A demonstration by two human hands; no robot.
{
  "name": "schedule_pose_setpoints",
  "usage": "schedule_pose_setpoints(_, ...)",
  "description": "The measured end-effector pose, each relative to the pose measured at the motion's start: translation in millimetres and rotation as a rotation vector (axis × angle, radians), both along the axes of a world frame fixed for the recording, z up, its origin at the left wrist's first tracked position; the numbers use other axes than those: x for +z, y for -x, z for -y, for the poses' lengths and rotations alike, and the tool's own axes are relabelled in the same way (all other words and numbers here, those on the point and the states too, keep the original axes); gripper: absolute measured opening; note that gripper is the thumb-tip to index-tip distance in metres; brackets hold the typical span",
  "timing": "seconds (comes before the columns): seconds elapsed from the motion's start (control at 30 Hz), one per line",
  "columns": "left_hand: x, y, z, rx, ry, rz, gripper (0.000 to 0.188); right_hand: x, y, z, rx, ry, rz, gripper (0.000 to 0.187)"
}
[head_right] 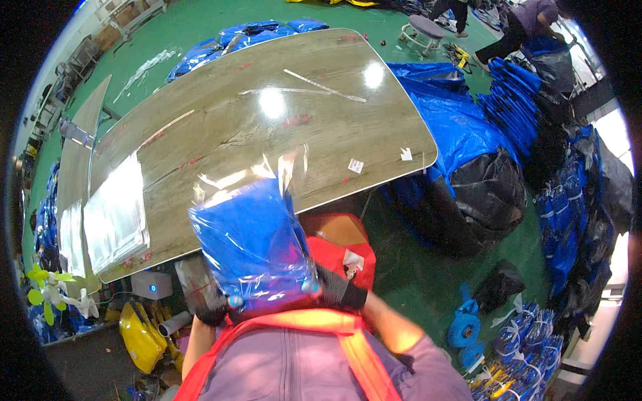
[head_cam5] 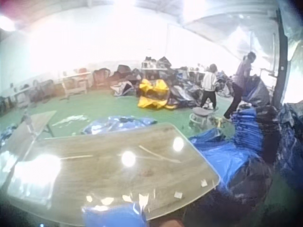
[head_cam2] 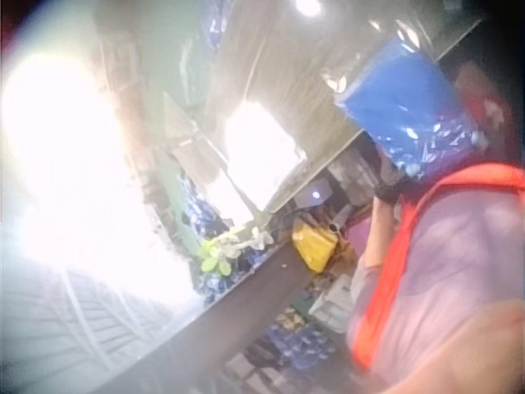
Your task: The person repeatedly folds blue and black tarps and places them into clear plastic bags on a table. The person then removes the tarps from the bags and refolds them, repeating the cycle multiple times.
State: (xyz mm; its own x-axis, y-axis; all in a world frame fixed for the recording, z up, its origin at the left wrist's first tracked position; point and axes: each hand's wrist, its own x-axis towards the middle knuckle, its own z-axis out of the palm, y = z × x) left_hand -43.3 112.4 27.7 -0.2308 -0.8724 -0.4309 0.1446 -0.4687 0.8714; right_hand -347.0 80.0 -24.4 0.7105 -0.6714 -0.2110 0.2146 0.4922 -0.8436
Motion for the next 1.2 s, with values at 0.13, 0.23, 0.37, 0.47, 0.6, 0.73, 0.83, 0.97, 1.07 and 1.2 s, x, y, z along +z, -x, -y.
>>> schedule_pose_setpoints(0.13, 19, -11, 53, -0.304, 0.562, 0.618, 0.045, 8, -8, 99, -0.15, -0.159, 0.379, 0.057)
schedule_pose_setpoints(0.23, 25, -16, 104, -0.21, 1.251, 0.928, 0.04, 50, -14, 161, -0.219, -0.148, 0.015, 0.05)
schedule_pose_setpoints(0.37, 28, -2, 130, 0.317, 0.809, 0.547, 0.085, 95, -22, 180, -0.377, 0.32, 0.029, 0.041)
schedule_pose_setpoints(0.47, 37, -5, 141, 0.354, 0.666, -0.254, 0.097, 99, -29, 172, -0.443, 0.318, 0.096, 0.039)
schedule_pose_setpoints(0.6, 40, -1, 144, 0.346, 0.74, -0.005, 0.077, 86, -36, 155, -0.532, 0.386, 0.022, 0.035)
schedule_pose_setpoints(0.73, 44, 16, 139, 0.343, 0.814, 0.054, 0.07, 85, -33, 141, -0.637, 0.836, -0.066, 0.041)
schedule_pose_setpoints(0.83, 52, 29, 131, 0.223, 1.079, 0.263, 0.06, 87, -29, 129, -0.638, 0.785, -0.044, 0.045)
schedule_pose_setpoints(0.97, 55, 28, 127, 0.239, 1.059, 0.428, 0.055, 86, -28, 119, -0.711, 0.991, -0.007, 0.027)
schedule_pose_setpoints(1.07, 40, 22, 129, 0.255, 1.036, 0.504, 0.052, 89, -31, 115, -0.739, 0.927, -0.179, 0.024)
schedule_pose_setpoints(1.2, 14, 8, 127, 0.283, 1.01, 0.605, 0.048, 101, -34, 112, -0.773, 0.907, -0.251, 0.019)
